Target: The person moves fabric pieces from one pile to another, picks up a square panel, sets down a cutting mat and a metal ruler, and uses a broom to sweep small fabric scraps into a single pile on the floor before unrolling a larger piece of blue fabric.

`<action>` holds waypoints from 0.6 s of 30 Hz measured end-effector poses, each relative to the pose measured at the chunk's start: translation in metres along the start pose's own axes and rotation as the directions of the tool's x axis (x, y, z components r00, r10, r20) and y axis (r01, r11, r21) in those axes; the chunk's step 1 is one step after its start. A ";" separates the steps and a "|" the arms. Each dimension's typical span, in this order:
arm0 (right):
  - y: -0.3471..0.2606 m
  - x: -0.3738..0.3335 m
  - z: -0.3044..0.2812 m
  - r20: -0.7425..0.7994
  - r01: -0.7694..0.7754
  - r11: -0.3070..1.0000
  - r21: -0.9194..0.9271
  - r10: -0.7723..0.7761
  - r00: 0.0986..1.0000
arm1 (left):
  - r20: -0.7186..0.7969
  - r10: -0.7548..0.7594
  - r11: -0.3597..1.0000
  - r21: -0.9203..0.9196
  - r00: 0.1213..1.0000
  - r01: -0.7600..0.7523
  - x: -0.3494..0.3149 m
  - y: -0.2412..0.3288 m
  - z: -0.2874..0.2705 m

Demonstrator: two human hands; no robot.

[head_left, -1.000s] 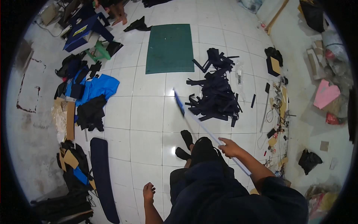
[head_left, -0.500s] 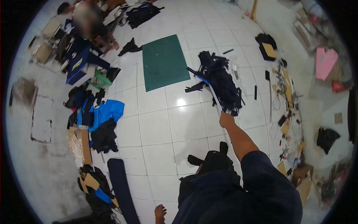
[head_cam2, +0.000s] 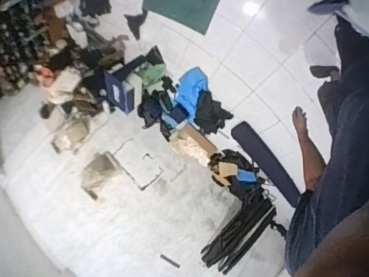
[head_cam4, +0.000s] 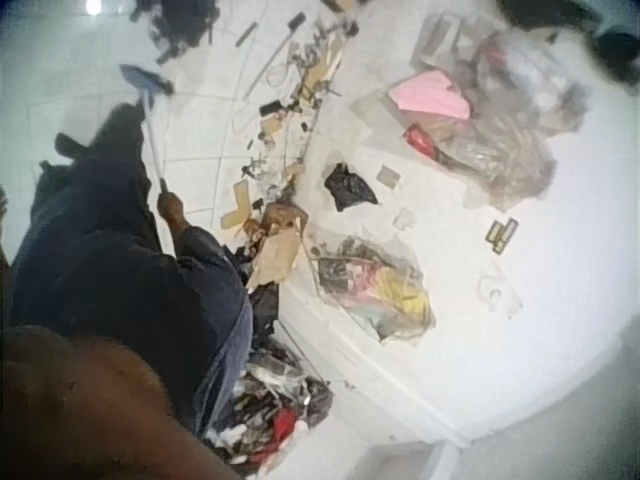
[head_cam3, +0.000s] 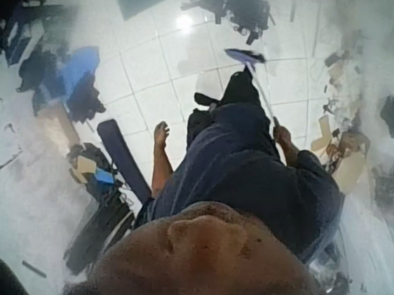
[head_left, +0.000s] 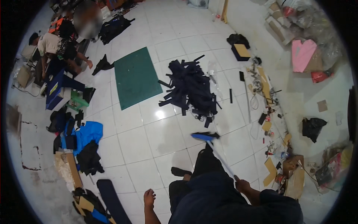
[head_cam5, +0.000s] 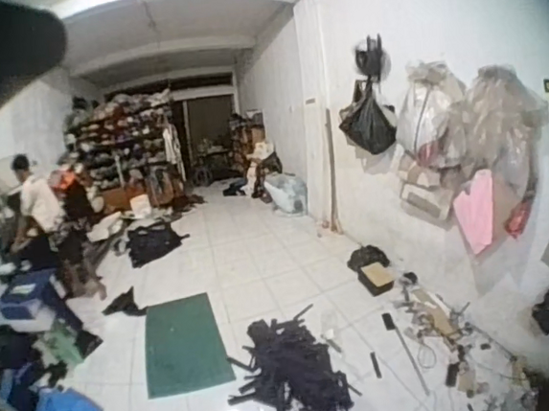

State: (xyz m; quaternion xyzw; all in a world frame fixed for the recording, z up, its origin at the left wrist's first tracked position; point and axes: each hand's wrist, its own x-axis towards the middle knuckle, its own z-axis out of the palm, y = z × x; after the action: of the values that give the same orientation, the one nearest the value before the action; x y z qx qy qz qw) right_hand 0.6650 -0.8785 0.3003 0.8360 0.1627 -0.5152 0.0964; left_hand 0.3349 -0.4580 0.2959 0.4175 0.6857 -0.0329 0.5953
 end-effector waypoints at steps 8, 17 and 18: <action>-0.047 0.177 -0.188 -0.228 0.105 0.986 0.127 -0.074 0.971 | -0.085 -0.009 0.998 0.065 0.996 0.015 -0.027 0.045 0.060; -0.077 0.260 -0.352 -0.394 0.213 0.940 0.266 -0.096 0.914 | -0.003 -0.041 0.986 0.162 0.999 0.041 -0.073 0.080 0.172; -0.060 0.257 -0.342 -0.330 0.195 0.936 0.292 -0.093 0.939 | -0.008 -0.052 0.981 0.186 0.999 0.052 -0.074 0.091 0.179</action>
State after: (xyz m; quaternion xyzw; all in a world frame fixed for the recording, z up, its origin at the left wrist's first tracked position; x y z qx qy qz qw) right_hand 1.0335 -0.6664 0.2254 0.8967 0.1516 -0.4021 -0.1061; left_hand 0.5276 -0.5362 0.3476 0.4533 0.6914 -0.1115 0.5515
